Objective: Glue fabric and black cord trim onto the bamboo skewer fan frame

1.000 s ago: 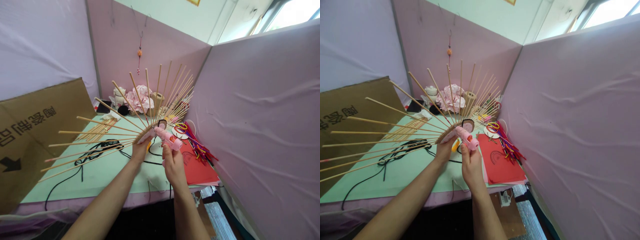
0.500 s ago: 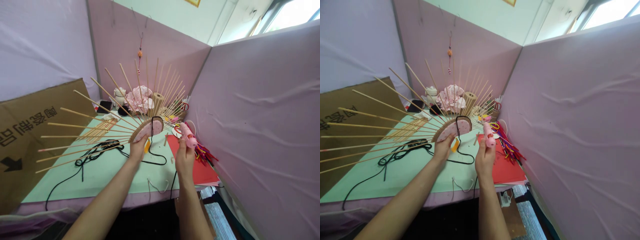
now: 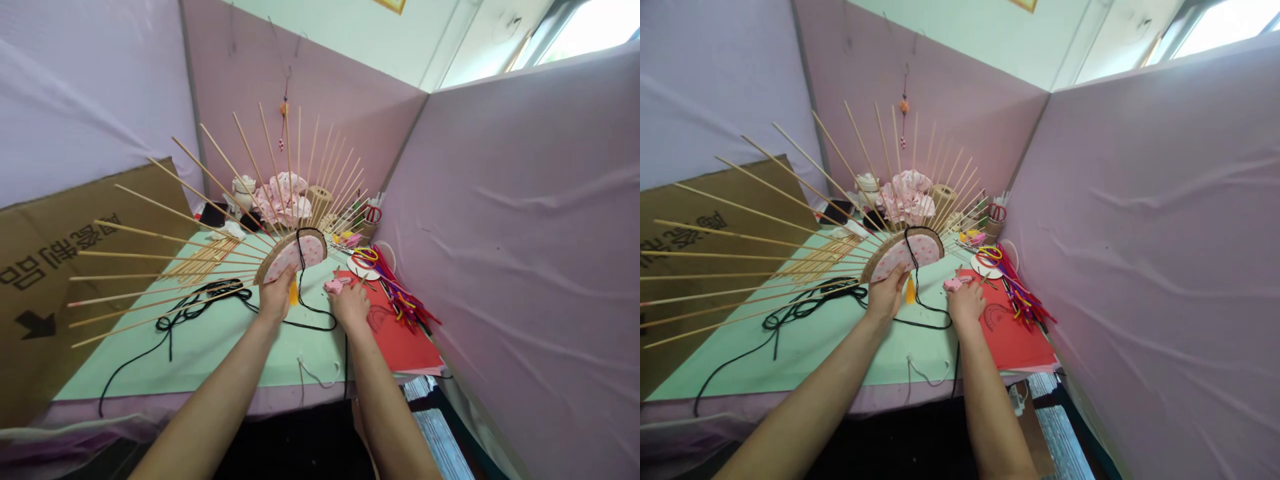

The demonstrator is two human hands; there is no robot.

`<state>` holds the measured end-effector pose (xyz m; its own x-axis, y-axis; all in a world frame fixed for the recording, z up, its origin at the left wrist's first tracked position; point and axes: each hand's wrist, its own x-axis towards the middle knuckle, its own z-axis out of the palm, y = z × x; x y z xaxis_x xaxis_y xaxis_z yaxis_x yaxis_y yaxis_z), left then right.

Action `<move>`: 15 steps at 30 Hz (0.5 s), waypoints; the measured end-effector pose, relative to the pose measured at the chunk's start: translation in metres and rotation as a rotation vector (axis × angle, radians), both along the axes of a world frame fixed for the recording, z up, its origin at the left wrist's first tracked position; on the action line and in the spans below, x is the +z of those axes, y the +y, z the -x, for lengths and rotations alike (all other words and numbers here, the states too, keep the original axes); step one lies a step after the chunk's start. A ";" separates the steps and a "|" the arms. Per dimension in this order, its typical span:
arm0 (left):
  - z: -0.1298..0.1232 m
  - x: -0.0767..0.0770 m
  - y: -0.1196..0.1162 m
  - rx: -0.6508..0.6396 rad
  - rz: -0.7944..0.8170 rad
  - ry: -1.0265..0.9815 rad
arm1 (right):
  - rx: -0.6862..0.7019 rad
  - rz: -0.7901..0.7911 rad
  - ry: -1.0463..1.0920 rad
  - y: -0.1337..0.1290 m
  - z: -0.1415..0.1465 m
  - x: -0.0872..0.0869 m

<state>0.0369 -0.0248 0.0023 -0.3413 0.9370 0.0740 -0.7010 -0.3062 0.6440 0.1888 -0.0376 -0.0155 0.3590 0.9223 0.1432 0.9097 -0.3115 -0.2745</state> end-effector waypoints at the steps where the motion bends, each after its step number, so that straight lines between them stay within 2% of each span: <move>1: 0.000 0.000 0.000 0.000 -0.001 -0.002 | 0.019 -0.044 0.003 -0.002 0.001 0.005; 3: -0.001 0.001 -0.001 0.004 -0.002 -0.002 | 0.118 -0.223 0.083 -0.007 0.007 0.018; 6: -0.002 0.000 -0.001 0.023 -0.020 0.038 | 0.354 -0.526 0.420 -0.010 0.025 0.032; 8: -0.002 -0.003 0.001 0.050 -0.042 0.078 | 0.443 -0.610 0.632 -0.009 0.041 0.035; 10: -0.003 -0.007 0.003 0.087 -0.062 0.119 | 0.461 -0.672 0.720 -0.007 0.055 0.035; 12: -0.003 -0.010 0.005 0.117 -0.084 0.166 | 0.449 -0.749 0.720 -0.004 0.065 0.033; 15: -0.004 -0.013 0.005 0.098 -0.080 0.216 | 0.438 -0.824 0.726 0.001 0.072 0.031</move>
